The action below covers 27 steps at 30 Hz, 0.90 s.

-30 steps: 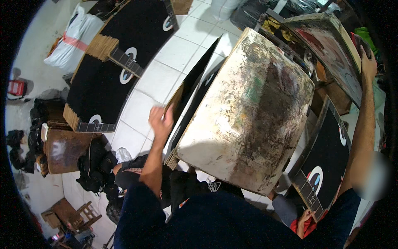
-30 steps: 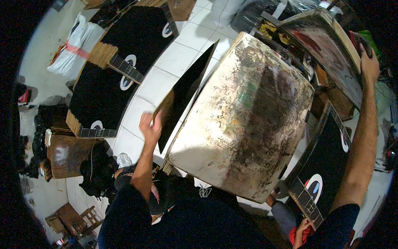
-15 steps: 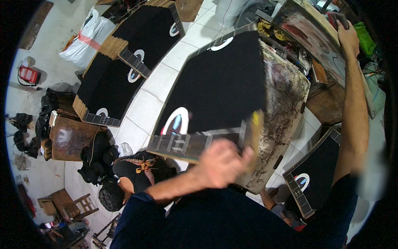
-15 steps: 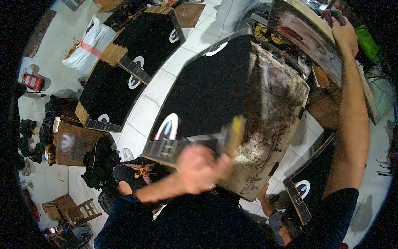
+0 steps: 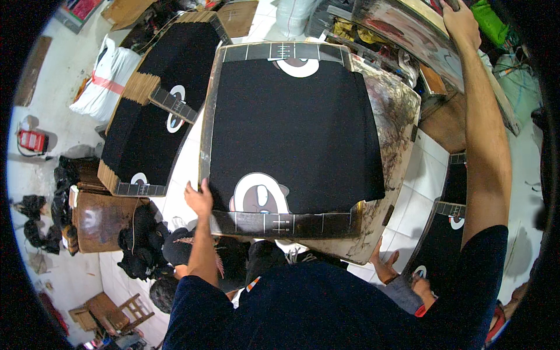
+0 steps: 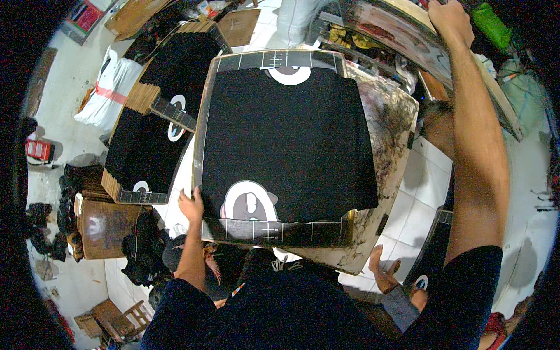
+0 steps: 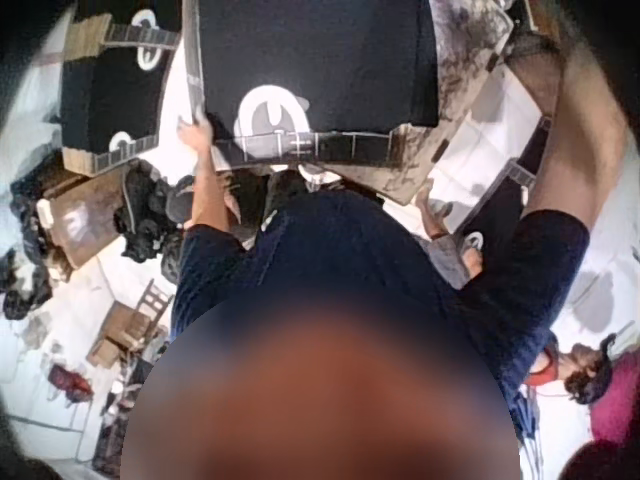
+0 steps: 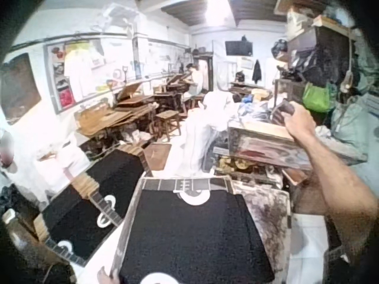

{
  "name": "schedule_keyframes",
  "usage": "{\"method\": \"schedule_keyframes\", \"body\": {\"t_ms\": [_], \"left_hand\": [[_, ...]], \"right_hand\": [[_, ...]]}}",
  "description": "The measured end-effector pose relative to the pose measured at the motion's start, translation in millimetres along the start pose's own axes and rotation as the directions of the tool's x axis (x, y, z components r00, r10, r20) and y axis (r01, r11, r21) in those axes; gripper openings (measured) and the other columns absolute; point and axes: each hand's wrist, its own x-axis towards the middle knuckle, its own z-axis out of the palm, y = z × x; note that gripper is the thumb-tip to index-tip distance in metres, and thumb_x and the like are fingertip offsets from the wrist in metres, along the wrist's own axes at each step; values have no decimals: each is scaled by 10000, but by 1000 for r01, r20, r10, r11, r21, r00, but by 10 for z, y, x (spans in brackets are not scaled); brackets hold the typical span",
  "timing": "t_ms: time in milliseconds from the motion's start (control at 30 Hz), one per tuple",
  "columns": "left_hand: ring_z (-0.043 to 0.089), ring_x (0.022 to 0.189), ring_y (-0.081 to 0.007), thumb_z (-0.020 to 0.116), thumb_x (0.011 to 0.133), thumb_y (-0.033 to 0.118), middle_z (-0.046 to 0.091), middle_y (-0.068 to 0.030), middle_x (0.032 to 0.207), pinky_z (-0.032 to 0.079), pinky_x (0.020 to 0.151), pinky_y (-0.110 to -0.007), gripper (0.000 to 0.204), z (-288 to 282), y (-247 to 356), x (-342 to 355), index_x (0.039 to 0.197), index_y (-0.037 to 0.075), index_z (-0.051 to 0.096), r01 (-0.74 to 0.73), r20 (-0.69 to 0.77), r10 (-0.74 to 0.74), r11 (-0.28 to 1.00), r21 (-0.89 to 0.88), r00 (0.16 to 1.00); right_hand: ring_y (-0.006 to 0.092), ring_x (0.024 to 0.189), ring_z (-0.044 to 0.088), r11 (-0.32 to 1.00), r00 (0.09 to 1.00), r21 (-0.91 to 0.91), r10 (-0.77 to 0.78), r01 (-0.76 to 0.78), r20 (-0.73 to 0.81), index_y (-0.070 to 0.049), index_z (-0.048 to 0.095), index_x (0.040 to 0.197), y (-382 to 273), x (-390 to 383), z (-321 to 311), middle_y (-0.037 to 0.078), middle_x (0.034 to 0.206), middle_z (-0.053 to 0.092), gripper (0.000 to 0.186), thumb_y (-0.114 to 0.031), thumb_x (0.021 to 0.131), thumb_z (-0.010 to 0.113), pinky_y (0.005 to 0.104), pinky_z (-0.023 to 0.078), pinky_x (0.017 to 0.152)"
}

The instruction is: The person repeatedly places a screen-printing frame over a black t-shirt and uses a squeegee to spread pink ink across the mesh. The person lifts the frame after each pass to reveal the printed design, then repositions the frame and repeats the process.

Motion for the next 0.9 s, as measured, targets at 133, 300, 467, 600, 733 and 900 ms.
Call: {"method": "schedule_keyframes", "body": {"t_ms": [133,300,467,600,733,900], "left_hand": [[461,657,-160,567,1069,373,545,-60,662,428,619,-399,526,71,-430,138,870,-107,650,303,421,-148,894,-329,895],[342,615,-78,534,1096,356,410,66,640,283,542,-302,488,-184,-71,40,718,47,543,426,508,-59,632,-647,859],[355,623,-80,569,1082,364,430,63,632,292,552,-311,508,76,476,126,680,55,535,362,556,85,677,-641,827],[385,621,-103,581,1070,359,482,27,616,335,560,-348,513,349,645,132,694,10,594,294,623,126,798,-526,772],[472,657,-135,692,1003,358,588,-23,685,412,603,-348,434,255,580,123,812,-31,651,164,605,184,865,-474,775],[600,748,-184,891,835,304,680,-91,838,506,711,-343,485,16,525,68,997,-84,650,143,618,308,808,-571,723]], "right_hand": [[396,1107,689,999,1000,-37,23,-23,-10,-206,693,1244,-78,75,-1,176,1172,733,383,-387,906,694,485,543,932],[384,1095,700,998,998,-54,9,-12,-56,-216,697,1249,43,215,121,167,1166,740,400,-401,894,707,465,550,924],[390,1086,698,998,998,-56,12,-16,-65,-186,700,1205,84,154,225,173,1136,743,370,-397,902,706,469,542,920],[392,1072,699,999,997,-47,-8,5,-70,-169,699,1192,21,36,198,182,1122,742,364,-395,907,696,468,540,913],[388,1075,700,1000,998,-11,0,-1,-58,-180,715,1194,15,56,202,178,1124,744,348,-370,905,682,465,539,920],[365,1116,698,999,999,20,45,-44,-23,-201,725,1215,156,173,279,164,1173,742,373,-377,890,673,449,539,951]]}}
